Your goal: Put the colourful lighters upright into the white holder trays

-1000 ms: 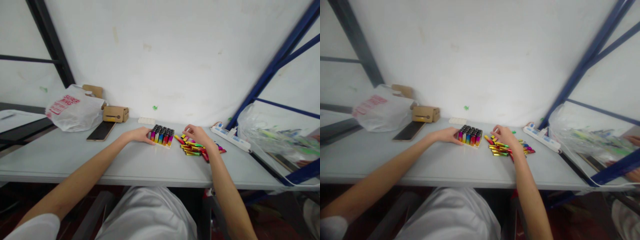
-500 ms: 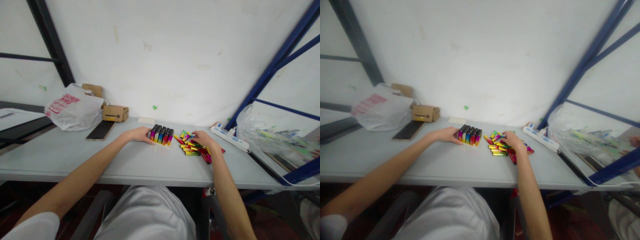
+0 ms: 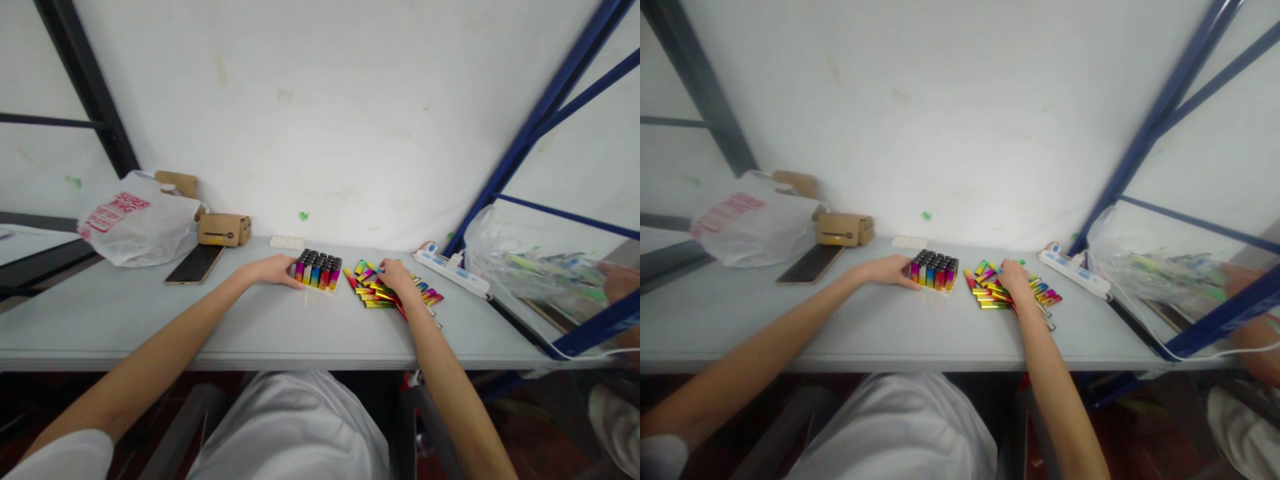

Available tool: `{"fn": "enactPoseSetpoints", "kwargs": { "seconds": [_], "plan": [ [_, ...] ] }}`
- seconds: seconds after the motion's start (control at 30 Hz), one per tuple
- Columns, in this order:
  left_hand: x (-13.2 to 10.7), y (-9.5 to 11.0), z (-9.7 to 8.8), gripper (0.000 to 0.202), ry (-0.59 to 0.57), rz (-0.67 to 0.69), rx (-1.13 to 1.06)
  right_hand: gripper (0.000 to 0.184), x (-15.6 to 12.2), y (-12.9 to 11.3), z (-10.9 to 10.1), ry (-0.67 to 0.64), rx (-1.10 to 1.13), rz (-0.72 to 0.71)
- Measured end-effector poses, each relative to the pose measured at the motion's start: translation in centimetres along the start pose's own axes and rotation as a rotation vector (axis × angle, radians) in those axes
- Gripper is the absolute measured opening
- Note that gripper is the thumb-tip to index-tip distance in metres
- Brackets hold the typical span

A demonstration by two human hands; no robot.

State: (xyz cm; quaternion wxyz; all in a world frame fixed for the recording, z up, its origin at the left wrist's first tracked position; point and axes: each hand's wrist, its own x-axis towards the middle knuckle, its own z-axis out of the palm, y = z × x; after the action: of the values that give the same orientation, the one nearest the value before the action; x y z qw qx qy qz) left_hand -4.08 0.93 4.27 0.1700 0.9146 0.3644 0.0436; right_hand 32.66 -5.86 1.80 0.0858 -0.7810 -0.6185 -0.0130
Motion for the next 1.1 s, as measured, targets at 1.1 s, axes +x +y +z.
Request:
{"fn": "enactPoseSetpoints", "kwargs": {
  "seconds": [1.1],
  "plan": [
    [-0.1, -0.4, 0.1, 0.067, 0.011, 0.007, -0.032, 0.048, -4.5, -6.4, -3.9, -0.114, 1.278, -0.411]
  ]
}}
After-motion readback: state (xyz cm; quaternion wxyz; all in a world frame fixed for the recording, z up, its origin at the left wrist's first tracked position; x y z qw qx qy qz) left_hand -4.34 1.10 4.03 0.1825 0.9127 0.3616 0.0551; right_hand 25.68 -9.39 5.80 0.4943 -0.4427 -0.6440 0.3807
